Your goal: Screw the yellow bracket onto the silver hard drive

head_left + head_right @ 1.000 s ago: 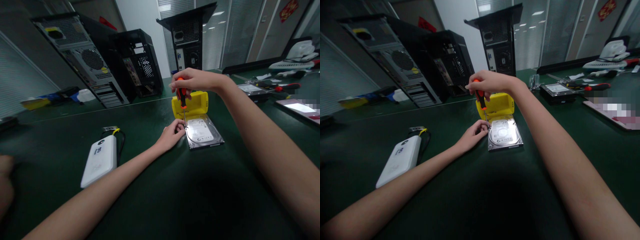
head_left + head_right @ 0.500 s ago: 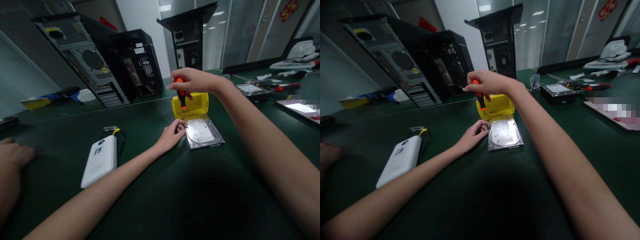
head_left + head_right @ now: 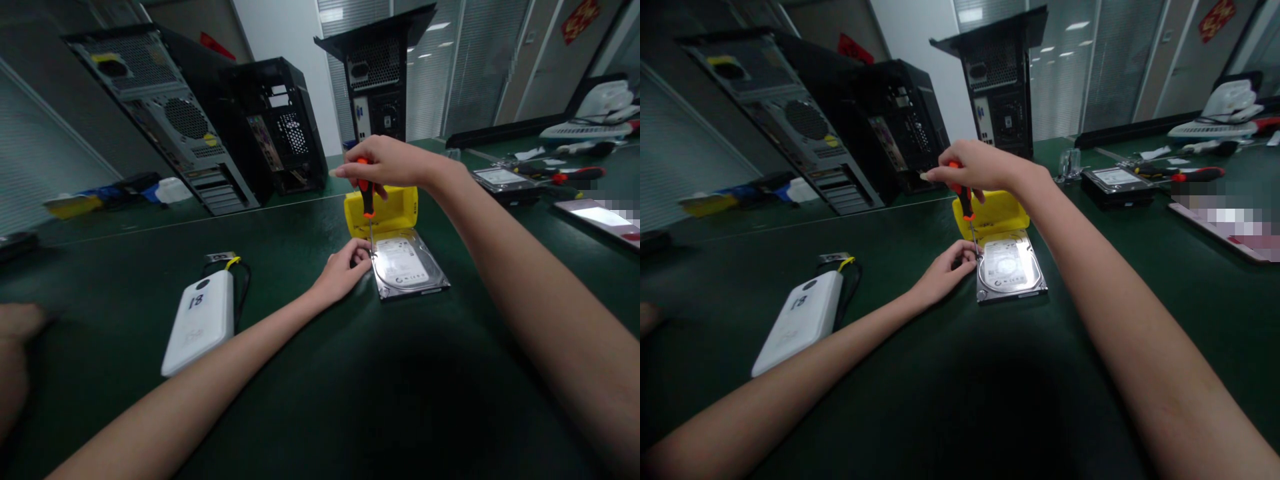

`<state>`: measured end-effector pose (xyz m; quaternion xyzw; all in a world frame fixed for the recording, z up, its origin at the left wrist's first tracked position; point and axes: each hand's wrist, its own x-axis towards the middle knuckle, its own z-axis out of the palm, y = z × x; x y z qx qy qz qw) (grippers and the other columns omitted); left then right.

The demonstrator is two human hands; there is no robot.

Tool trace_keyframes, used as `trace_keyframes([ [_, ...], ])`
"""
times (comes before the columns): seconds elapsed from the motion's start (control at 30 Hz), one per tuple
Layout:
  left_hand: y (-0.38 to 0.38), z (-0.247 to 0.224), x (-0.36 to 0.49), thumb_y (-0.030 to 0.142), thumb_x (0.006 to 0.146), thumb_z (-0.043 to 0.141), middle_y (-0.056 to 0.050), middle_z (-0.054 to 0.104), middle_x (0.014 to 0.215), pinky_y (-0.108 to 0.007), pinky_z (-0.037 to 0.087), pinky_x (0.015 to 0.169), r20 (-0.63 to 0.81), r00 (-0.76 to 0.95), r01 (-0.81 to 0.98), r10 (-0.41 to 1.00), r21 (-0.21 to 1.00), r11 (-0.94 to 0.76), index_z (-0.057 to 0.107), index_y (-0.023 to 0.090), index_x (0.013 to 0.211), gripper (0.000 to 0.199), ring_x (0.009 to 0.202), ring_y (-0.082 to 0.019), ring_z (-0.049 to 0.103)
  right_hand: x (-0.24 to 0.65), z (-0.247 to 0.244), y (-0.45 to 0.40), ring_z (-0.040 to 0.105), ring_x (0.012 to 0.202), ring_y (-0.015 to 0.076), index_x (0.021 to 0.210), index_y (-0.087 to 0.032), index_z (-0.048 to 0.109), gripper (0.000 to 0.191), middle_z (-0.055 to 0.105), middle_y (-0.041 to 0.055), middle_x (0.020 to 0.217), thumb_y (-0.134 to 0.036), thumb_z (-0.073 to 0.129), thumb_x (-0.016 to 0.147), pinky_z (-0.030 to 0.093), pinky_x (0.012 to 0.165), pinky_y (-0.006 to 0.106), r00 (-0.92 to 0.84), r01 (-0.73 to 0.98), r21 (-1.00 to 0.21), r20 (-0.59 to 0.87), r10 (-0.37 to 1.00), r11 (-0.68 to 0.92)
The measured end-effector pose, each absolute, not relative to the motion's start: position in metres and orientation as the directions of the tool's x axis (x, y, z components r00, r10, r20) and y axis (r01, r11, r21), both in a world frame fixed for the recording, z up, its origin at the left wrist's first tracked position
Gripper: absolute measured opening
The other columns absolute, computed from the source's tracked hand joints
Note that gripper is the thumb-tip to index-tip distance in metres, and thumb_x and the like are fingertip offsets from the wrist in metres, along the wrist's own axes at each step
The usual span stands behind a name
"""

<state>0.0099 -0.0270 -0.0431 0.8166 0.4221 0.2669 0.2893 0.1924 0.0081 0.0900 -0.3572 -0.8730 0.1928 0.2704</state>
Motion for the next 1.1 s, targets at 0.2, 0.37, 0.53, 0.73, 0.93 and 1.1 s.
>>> trace_keyframes([
  [0.2, -0.027, -0.042, 0.01, 0.025, 0.085, 0.049, -0.001, 0.057, 0.085, -0.025, 0.044, 0.07, 0.183, 0.505, 0.536, 0.844, 0.699, -0.472, 0.055, 0.019, 0.108, 0.025, 0.077, -0.013, 0.054, 0.191, 0.09, 0.009, 0.056, 0.056, 0.0076, 0.072, -0.012, 0.055, 0.052, 0.057, 0.0028, 0.065, -0.056, 0.035, 0.089, 0.04, 0.048, 0.017, -0.57, 0.525, -0.564, 0.322, 0.756, 0.637],
  [0.37, -0.027, -0.043, 0.01, 0.025, 0.085, 0.048, -0.001, 0.057, 0.086, -0.026, 0.044, 0.07, 0.192, 0.503, 0.533, 0.843, 0.698, -0.477, 0.055, 0.019, 0.109, 0.025, 0.078, -0.013, 0.054, 0.193, 0.089, 0.014, 0.055, 0.055, 0.0068, 0.077, -0.009, 0.06, 0.055, 0.06, 0.0039, 0.071, -0.043, 0.022, 0.096, 0.042, 0.051, 0.017, -0.597, 0.486, -0.59, 0.314, 0.738, 0.645],
  [0.53, -0.027, -0.043, 0.01, 0.025, 0.085, 0.049, -0.002, 0.058, 0.086, -0.026, 0.044, 0.07, 0.188, 0.504, 0.526, 0.843, 0.707, -0.472, 0.056, 0.019, 0.108, 0.025, 0.078, -0.013, 0.054, 0.195, 0.092, 0.013, 0.054, 0.057, 0.0076, 0.083, -0.009, 0.062, 0.051, 0.06, 0.0041, 0.073, -0.035, 0.02, 0.097, 0.042, 0.053, 0.018, -0.594, 0.511, -0.596, 0.275, 0.756, 0.619],
  [0.73, -0.025, -0.046, 0.009, 0.024, 0.085, 0.049, -0.001, 0.058, 0.085, -0.026, 0.044, 0.071, 0.207, 0.51, 0.524, 0.835, 0.695, -0.493, 0.056, 0.019, 0.108, 0.024, 0.077, -0.013, 0.054, 0.195, 0.093, 0.01, 0.054, 0.057, 0.0088, 0.086, -0.012, 0.064, 0.044, 0.06, 0.0047, 0.072, -0.027, 0.024, 0.096, 0.044, 0.054, 0.019, -0.579, 0.509, -0.627, 0.257, 0.774, 0.589],
  [0.93, -0.025, -0.045, 0.009, 0.024, 0.085, 0.048, -0.001, 0.057, 0.086, -0.026, 0.044, 0.071, 0.202, 0.516, 0.53, 0.833, 0.688, -0.495, 0.055, 0.018, 0.108, 0.024, 0.078, -0.013, 0.054, 0.192, 0.097, 0.007, 0.057, 0.063, 0.0085, 0.094, -0.011, 0.064, 0.031, 0.06, 0.003, 0.076, -0.018, 0.034, 0.094, 0.048, 0.06, 0.017, -0.573, 0.473, -0.693, 0.228, 0.787, 0.544],
  [1.1, -0.026, -0.044, 0.009, 0.023, 0.084, 0.048, -0.001, 0.057, 0.085, -0.026, 0.043, 0.07, 0.198, 0.512, 0.535, 0.836, 0.687, -0.491, 0.055, 0.019, 0.108, 0.025, 0.077, -0.013, 0.054, 0.192, 0.099, 0.004, 0.058, 0.064, 0.0091, 0.097, -0.011, 0.063, 0.027, 0.061, 0.0038, 0.077, -0.021, 0.039, 0.093, 0.05, 0.061, 0.018, -0.583, 0.449, -0.721, 0.211, 0.784, 0.528],
])
